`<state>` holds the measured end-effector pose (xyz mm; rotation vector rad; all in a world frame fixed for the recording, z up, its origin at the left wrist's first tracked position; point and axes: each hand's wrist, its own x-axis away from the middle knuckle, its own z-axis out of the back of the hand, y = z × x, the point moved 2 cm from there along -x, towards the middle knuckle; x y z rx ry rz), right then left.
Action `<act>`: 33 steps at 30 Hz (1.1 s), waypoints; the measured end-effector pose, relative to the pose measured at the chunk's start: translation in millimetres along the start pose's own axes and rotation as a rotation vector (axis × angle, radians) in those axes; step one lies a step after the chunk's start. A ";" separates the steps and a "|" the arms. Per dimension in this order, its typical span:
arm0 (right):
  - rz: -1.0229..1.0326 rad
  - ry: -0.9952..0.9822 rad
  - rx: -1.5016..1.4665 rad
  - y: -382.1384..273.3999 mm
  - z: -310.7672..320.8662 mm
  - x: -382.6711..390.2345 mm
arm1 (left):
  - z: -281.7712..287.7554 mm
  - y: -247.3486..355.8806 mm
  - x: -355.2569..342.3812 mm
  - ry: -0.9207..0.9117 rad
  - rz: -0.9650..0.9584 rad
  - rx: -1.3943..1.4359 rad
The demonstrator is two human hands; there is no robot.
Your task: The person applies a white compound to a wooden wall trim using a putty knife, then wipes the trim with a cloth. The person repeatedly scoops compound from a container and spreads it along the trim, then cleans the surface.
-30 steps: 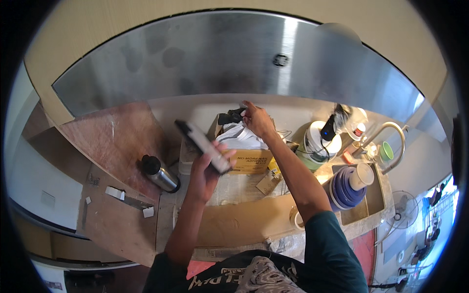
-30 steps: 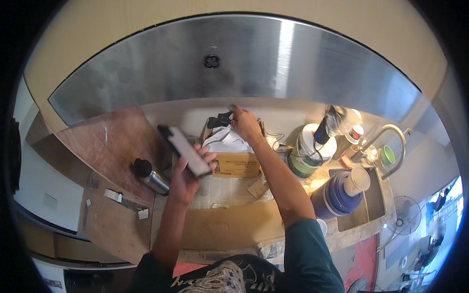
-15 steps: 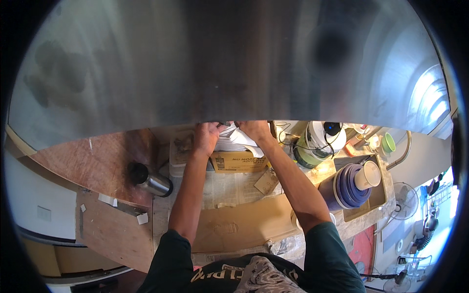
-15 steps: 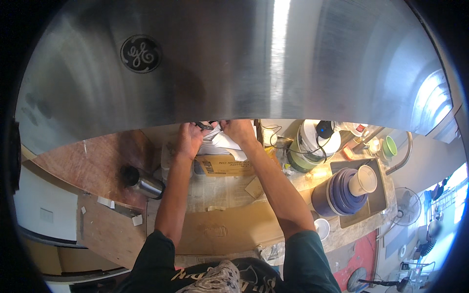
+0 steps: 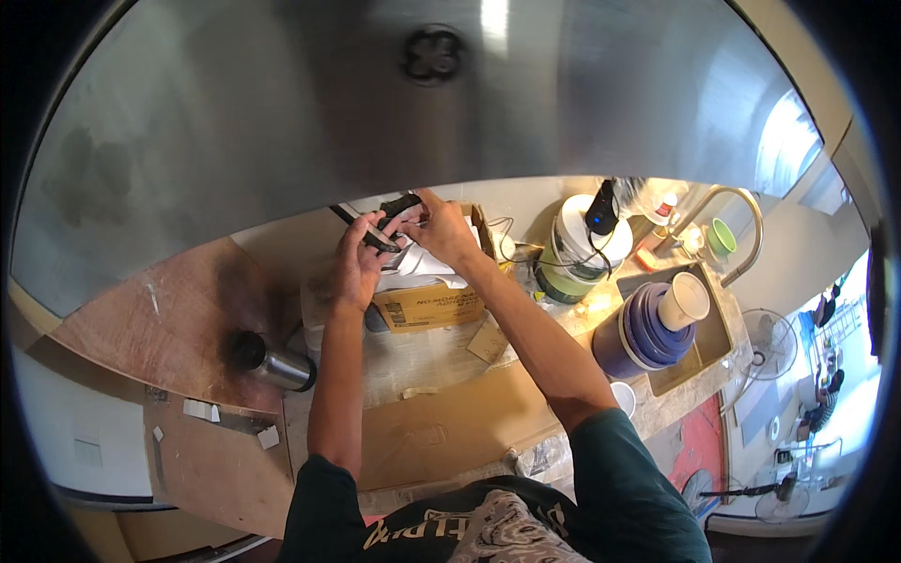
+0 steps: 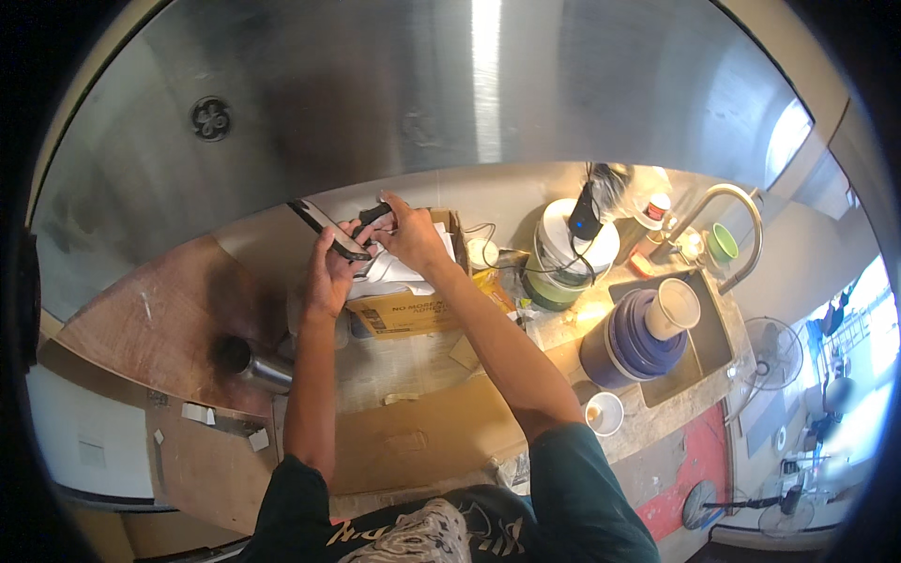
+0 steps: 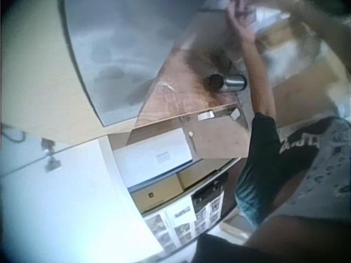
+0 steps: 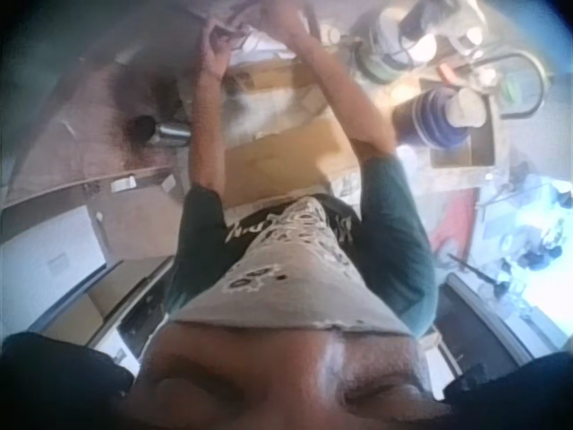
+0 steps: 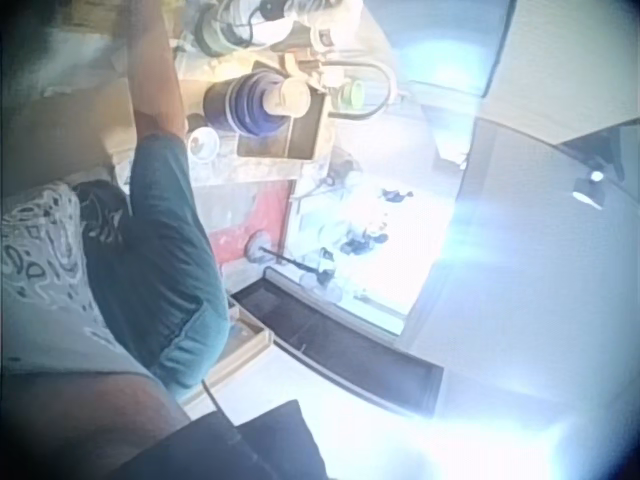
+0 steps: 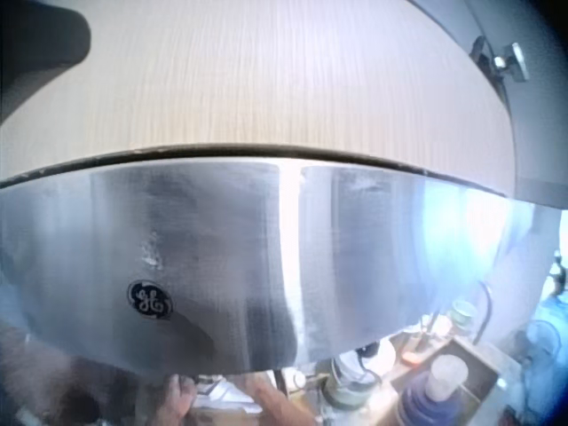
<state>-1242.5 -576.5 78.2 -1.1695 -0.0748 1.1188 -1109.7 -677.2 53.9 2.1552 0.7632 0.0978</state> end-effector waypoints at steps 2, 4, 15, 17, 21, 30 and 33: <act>-0.066 0.027 -0.091 6.3 8.1 0.4 | -4.6 -1.9 -1.0 -0.001 0.013 0.018; -0.122 0.038 -0.177 6.5 5.2 1.7 | -5.4 -0.8 -0.7 -0.015 0.028 0.028; -0.101 0.177 -0.151 -13.1 28.7 17.1 | -37.9 23.0 13.6 0.169 -0.195 -0.372; -0.061 0.300 -0.150 -15.7 37.9 28.3 | -41.2 26.8 13.6 0.182 -0.239 -0.376; -0.004 0.476 -0.142 -34.4 63.2 62.5 | -55.8 34.3 20.1 0.147 -0.261 -0.337; 0.002 0.644 -0.468 -47.2 117.1 128.8 | -104.4 35.6 34.2 0.180 -0.188 -0.123; -0.009 0.732 -0.470 -55.9 134.0 141.5 | -114.2 32.7 37.4 0.196 -0.167 -0.109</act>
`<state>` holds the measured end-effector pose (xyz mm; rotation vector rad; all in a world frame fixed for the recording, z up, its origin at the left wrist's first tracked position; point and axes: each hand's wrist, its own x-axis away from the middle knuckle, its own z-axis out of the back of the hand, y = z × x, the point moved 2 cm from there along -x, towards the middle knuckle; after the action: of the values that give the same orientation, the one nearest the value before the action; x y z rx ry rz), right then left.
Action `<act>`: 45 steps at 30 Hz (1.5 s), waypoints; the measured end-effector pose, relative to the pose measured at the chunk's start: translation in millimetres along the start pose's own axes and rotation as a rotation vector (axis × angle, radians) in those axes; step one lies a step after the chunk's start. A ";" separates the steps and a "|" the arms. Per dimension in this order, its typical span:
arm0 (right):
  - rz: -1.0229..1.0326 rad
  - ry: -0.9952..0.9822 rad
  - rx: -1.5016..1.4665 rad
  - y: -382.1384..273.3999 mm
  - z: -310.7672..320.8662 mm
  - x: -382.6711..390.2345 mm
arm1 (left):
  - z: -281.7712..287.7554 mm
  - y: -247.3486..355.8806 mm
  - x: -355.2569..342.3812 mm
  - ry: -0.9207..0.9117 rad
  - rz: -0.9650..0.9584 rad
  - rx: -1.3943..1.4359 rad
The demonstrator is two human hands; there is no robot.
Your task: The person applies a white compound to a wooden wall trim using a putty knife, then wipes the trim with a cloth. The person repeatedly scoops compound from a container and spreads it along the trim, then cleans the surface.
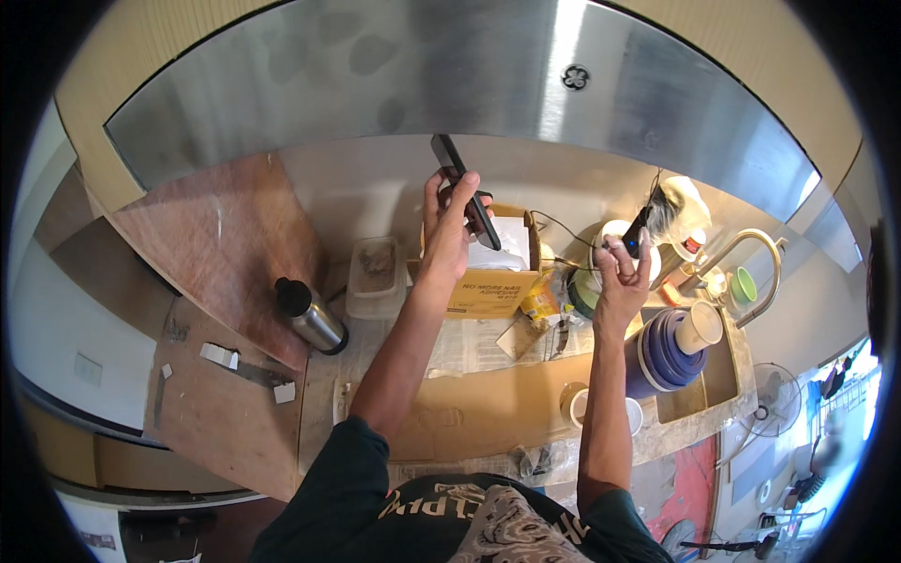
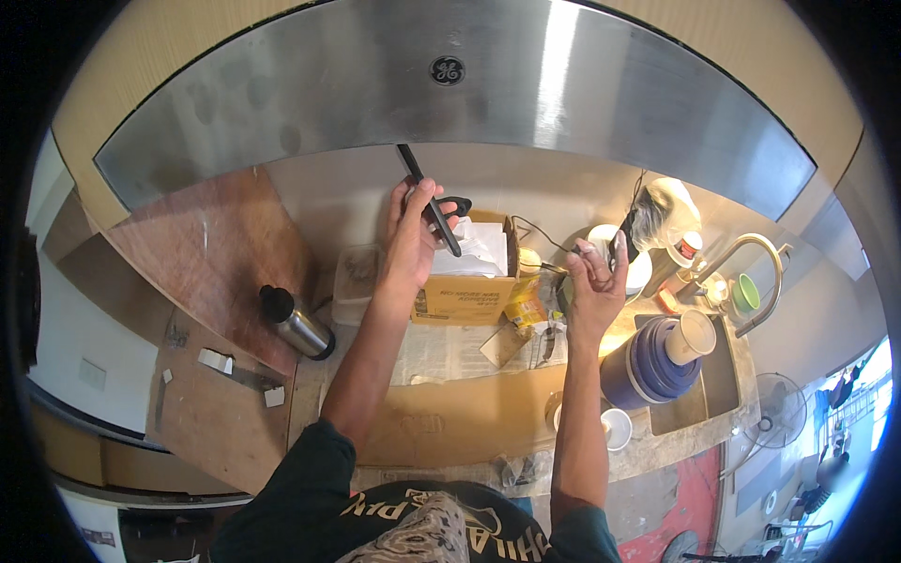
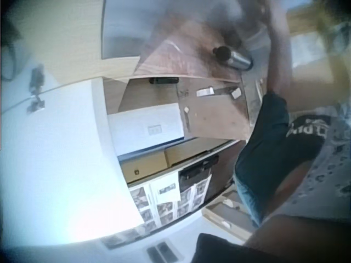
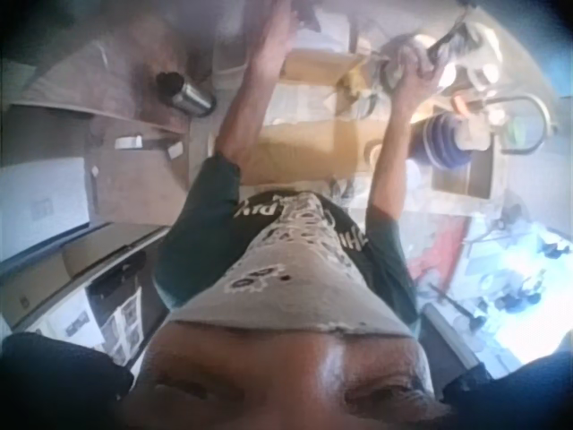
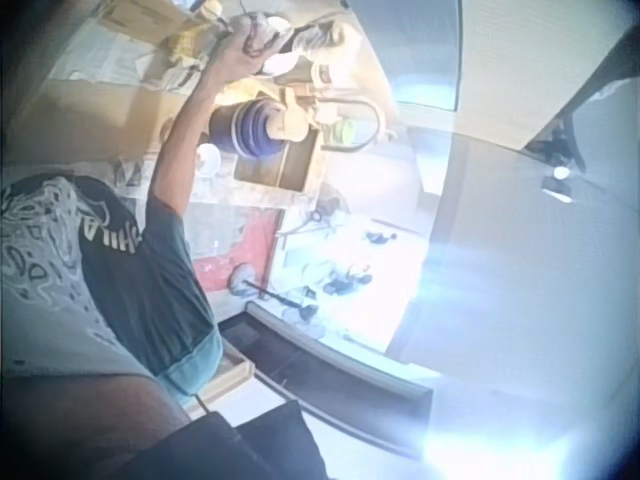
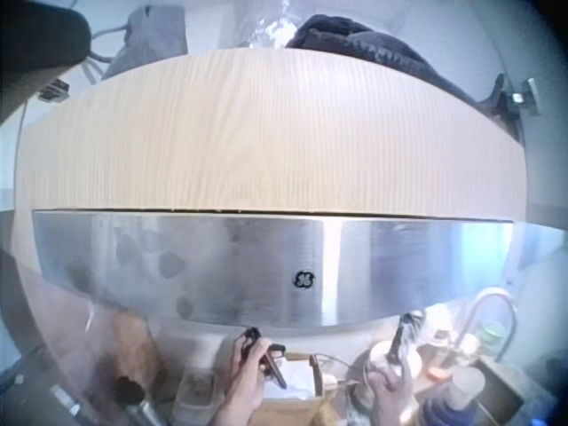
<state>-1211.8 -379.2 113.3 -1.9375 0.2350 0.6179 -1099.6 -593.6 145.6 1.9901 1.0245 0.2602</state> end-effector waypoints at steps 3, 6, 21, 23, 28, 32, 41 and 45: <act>-0.044 0.039 -0.145 4.6 5.7 -10.6 | -7.4 -2.4 -0.3 -0.044 -0.002 0.046; -0.070 -0.006 -0.176 9.1 -6.1 -32.6 | -13.4 -8.6 -0.2 -0.061 0.061 0.108; 0.002 -0.055 0.081 -11.7 3.8 20.6 | 22.7 5.6 7.4 0.064 0.105 -0.037; -0.071 -0.112 0.114 -8.1 21.6 44.7 | 26.0 5.0 7.3 0.083 0.125 -0.066; -0.177 -0.170 0.091 -19.9 46.2 78.7 | 18.0 2.4 16.5 0.043 0.150 -0.055; -0.168 -0.214 0.111 -27.9 42.3 92.7 | -1.3 4.5 27.1 -0.055 0.226 0.061; 0.145 -0.190 0.323 -69.1 15.9 93.3 | -31.6 5.5 47.3 -0.141 0.426 0.390; 0.331 -0.210 0.448 -86.0 8.7 90.9 | -46.2 3.9 59.0 -0.088 0.549 0.531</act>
<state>-1100.8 -323.7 131.3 -1.4014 0.5202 0.8960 -1083.5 -523.2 165.8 2.7247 0.4953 0.2012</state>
